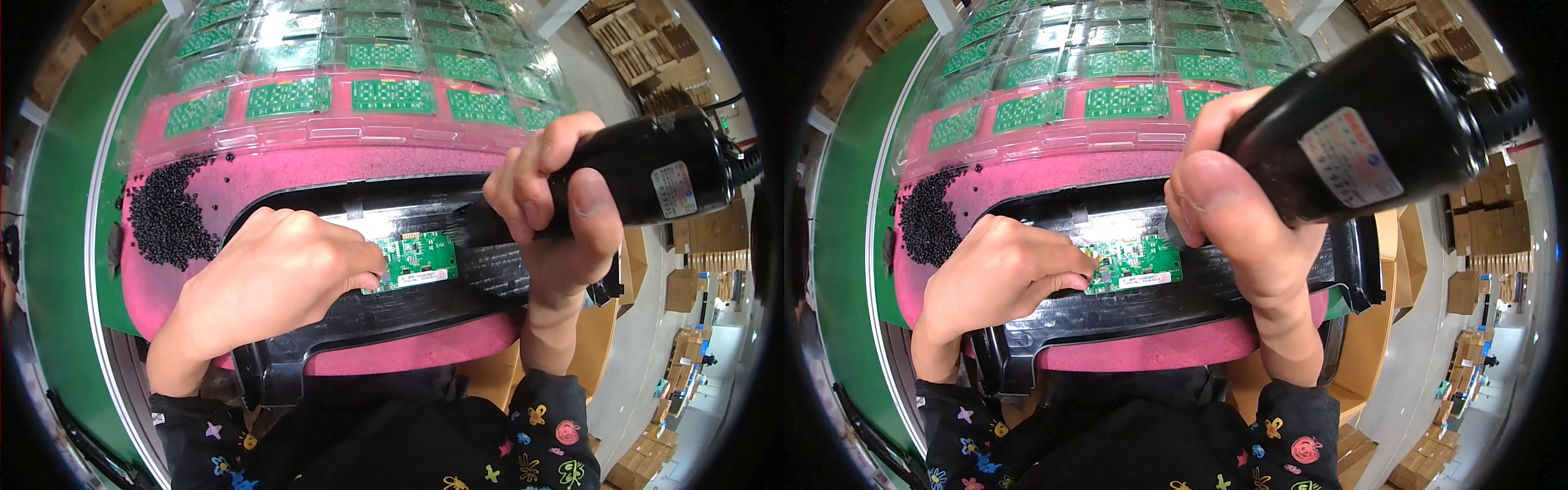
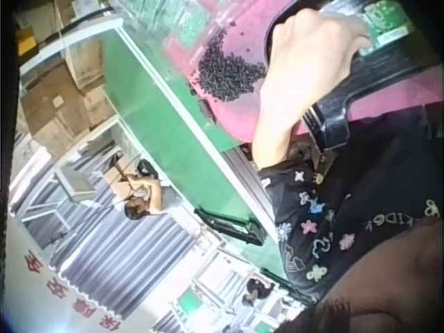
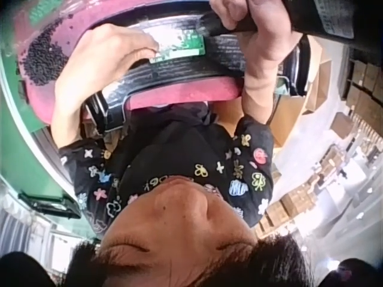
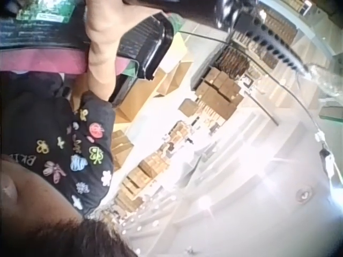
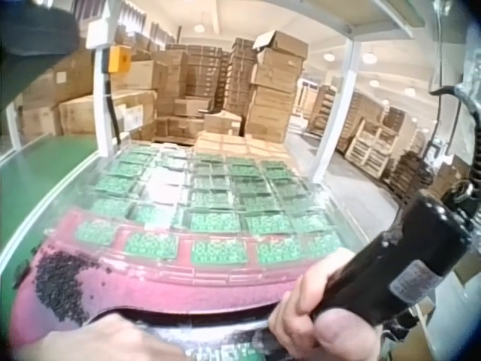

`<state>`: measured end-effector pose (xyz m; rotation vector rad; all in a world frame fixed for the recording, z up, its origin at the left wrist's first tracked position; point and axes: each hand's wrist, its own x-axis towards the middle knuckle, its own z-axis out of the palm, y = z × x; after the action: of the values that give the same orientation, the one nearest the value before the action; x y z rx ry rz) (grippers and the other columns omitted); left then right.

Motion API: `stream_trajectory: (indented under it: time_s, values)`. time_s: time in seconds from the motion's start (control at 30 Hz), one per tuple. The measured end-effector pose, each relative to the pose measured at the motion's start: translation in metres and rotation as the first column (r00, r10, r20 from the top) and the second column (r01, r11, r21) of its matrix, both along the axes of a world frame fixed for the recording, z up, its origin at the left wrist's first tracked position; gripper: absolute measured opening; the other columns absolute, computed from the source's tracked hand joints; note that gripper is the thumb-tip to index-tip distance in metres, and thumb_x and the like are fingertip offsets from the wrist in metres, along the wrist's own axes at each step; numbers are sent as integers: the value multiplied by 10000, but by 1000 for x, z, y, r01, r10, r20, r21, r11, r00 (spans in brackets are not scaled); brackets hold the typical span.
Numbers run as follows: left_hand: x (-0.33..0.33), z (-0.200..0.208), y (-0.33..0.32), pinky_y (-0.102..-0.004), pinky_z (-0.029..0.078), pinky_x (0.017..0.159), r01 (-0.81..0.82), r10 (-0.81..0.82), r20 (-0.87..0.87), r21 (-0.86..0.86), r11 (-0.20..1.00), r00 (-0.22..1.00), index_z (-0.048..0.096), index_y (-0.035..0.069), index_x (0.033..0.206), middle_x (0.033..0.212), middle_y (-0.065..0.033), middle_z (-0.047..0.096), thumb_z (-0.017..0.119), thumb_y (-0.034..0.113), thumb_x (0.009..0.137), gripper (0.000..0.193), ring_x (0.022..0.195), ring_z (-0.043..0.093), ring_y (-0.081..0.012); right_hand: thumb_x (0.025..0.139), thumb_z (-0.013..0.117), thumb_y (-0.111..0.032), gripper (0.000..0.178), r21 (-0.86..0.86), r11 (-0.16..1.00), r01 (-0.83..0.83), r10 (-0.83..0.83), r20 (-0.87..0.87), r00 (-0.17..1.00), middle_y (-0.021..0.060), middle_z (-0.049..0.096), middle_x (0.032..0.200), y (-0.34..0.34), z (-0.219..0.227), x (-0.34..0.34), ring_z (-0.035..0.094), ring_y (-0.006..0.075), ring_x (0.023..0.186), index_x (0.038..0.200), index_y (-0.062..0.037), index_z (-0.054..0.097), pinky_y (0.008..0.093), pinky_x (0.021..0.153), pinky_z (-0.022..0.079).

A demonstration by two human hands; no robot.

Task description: Assembling circuit boards into plastic housings using an electric screwdriver.

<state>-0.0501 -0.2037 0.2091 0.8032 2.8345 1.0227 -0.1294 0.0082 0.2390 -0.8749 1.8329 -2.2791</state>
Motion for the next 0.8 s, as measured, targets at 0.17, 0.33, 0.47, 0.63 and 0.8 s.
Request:
stream_trajectory:
  time_s: [0.17, 0.33, 0.47, 0.63, 0.8]
  values:
    - [-2, 1, 0, -372, 478, 528, 20, -20, -12, -4, 1000, 1000, 713, 81, 861, 750, -45, 676, 723, 186, 798, 123, 656, 650, -274, 889, 581, -343, 338, 52, 993, 108, -104, -70, 992, -15, 411, 595, -4, -3, 7, 348, 78, 453, 987, -37, 474, 245, 470, 313]
    - [-2, -6, 3, -372, 454, 515, 19, -20, -51, -29, 999, 998, 655, 95, 855, 771, -26, 659, 696, 176, 829, 95, 668, 642, -253, 894, 588, -376, 360, -193, 976, -99, 86, -78, 993, -15, 452, 626, 13, -7, 8, 393, 89, 475, 991, -54, 459, 261, 500, 334]
    - [-4, -6, 6, -360, 437, 492, 57, -61, -105, -37, 998, 993, 654, 98, 845, 757, -18, 654, 707, 193, 827, 110, 664, 643, -234, 915, 586, -340, 290, -465, 858, -218, 204, -82, 976, -26, 500, 650, 14, 5, 17, 457, 68, 488, 970, -95, 442, 247, 537, 375]
    - [-4, -8, 4, -353, 431, 478, 57, -59, -133, -21, 998, 989, 652, 92, 820, 727, -16, 634, 726, 209, 808, 139, 651, 641, -223, 881, 631, -308, 296, -521, 821, -233, 201, -117, 973, -30, 516, 628, 12, 5, 22, 505, 58, 494, 945, -97, 433, 222, 557, 414]
    - [-6, -9, 8, -352, 428, 473, 47, -50, -161, -23, 999, 986, 641, 83, 783, 703, -15, 610, 740, 219, 792, 168, 643, 634, -216, 867, 651, -308, 310, -559, 801, -212, 194, -92, 977, -29, 537, 638, 12, 7, 25, 524, 56, 494, 942, -97, 437, 210, 530, 433]
